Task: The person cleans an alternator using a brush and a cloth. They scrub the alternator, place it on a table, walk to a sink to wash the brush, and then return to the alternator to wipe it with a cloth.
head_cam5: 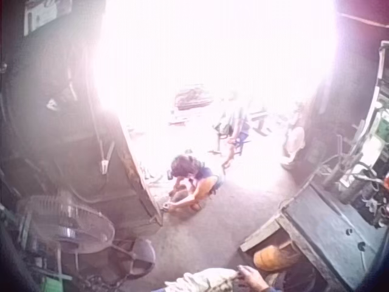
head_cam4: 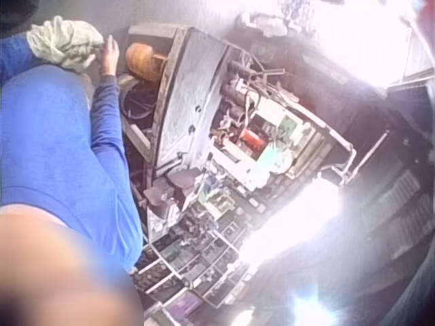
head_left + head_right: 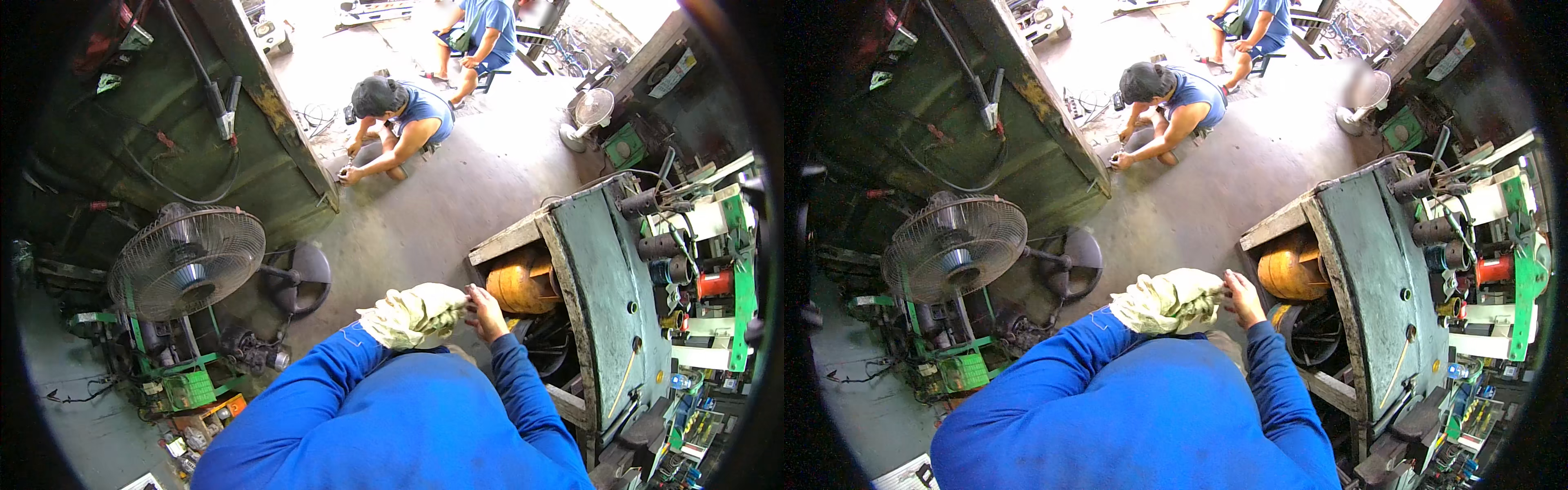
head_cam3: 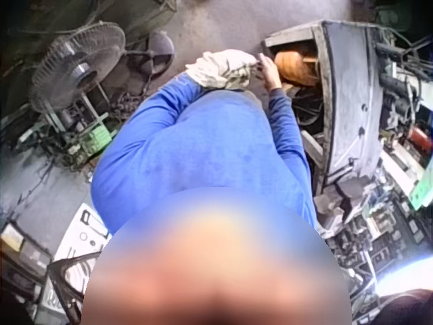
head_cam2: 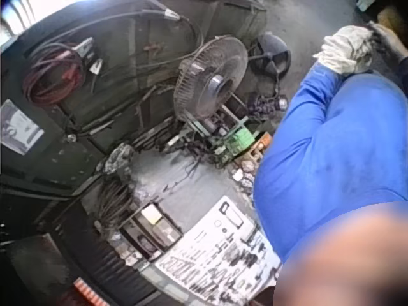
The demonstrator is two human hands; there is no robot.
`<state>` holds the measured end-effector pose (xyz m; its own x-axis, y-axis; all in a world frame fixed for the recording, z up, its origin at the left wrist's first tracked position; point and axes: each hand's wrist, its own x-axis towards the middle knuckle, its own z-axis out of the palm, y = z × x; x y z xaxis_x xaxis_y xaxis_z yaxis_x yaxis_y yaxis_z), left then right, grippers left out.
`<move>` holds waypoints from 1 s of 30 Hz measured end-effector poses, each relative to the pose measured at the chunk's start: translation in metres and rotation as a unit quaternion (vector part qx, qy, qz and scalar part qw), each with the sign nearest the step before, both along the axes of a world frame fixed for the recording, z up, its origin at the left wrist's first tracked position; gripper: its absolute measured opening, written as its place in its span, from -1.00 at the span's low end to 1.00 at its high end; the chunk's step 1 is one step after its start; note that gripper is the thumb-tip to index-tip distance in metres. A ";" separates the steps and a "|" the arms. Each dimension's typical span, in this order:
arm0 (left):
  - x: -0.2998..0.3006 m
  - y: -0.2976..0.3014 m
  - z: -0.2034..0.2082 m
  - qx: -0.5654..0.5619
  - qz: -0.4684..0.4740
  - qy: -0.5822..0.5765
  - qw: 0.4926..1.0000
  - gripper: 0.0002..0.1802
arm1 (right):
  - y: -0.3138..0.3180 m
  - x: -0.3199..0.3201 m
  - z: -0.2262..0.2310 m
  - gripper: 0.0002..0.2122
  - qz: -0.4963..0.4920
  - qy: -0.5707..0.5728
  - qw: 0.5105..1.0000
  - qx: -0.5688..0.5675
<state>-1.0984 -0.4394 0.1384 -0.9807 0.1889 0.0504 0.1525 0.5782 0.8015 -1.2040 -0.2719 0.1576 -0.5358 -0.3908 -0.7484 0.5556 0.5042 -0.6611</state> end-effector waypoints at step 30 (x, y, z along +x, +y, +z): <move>-0.158 -0.125 0.139 0.072 0.493 -0.002 0.867 -0.35 | -0.254 -0.247 -0.016 -0.20 0.173 -0.556 0.803 -0.127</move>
